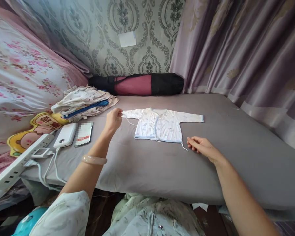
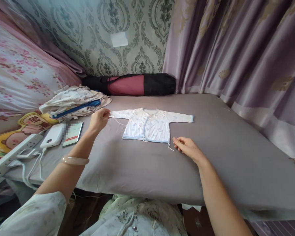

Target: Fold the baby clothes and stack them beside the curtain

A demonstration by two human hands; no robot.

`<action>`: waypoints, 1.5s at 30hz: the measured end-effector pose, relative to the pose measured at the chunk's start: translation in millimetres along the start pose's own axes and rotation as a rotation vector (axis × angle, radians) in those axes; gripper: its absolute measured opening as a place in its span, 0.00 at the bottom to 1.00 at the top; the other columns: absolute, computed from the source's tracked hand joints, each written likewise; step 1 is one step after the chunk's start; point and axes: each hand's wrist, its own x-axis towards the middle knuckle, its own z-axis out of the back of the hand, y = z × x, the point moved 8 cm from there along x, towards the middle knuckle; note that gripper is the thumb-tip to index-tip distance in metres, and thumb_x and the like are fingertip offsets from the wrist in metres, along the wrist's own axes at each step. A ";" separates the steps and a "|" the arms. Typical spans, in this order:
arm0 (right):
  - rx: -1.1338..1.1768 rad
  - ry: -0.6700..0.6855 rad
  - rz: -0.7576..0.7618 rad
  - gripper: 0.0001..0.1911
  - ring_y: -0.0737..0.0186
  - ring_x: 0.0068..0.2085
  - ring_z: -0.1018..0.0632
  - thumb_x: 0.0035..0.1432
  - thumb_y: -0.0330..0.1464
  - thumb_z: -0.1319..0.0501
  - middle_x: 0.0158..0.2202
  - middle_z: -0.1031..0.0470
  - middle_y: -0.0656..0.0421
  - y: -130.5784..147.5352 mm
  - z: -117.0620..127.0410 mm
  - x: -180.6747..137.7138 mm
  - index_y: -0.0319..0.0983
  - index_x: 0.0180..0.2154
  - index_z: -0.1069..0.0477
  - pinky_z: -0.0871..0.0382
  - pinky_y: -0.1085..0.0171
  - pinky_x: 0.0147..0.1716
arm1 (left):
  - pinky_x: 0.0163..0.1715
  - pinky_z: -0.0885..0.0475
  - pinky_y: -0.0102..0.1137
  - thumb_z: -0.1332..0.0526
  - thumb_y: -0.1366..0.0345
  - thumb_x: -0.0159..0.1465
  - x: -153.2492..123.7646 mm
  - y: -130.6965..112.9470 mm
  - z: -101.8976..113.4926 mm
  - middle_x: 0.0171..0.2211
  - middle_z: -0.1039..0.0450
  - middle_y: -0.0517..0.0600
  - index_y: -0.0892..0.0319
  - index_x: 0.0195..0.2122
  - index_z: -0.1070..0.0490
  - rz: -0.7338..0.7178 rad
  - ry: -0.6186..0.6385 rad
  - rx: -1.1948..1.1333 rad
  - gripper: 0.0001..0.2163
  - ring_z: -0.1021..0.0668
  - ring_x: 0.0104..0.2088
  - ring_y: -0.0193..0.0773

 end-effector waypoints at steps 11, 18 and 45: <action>0.054 0.038 -0.012 0.18 0.70 0.27 0.29 0.54 0.48 0.39 0.31 0.25 0.58 -6.1 1.1 -0.5 0.38 0.33 0.28 0.37 0.71 0.25 | 0.51 0.30 0.41 0.41 0.57 0.60 -6.2 -32.6 -99.0 0.50 0.28 0.59 0.60 0.49 0.32 -0.058 0.249 -0.557 0.18 0.25 0.51 0.45; -0.293 -0.144 0.121 0.13 0.64 0.31 0.25 0.61 0.38 0.48 0.32 0.22 0.56 31.5 0.2 32.6 0.39 0.33 0.28 0.34 0.66 0.32 | 0.47 0.28 0.41 0.43 0.61 0.61 -16.2 -31.5 -124.3 0.51 0.28 0.57 0.59 0.54 0.33 -0.164 0.384 -0.036 0.20 0.22 0.41 0.44; -0.974 -0.187 0.325 0.22 0.52 0.62 0.39 0.67 0.33 0.56 0.62 0.39 0.47 105.1 -95.2 126.3 0.33 0.57 0.37 0.48 0.59 0.58 | 0.62 0.48 0.47 0.53 0.67 0.64 -28.0 -95.9 -175.2 0.64 0.44 0.59 0.62 0.59 0.41 -0.308 0.514 0.279 0.22 0.43 0.65 0.46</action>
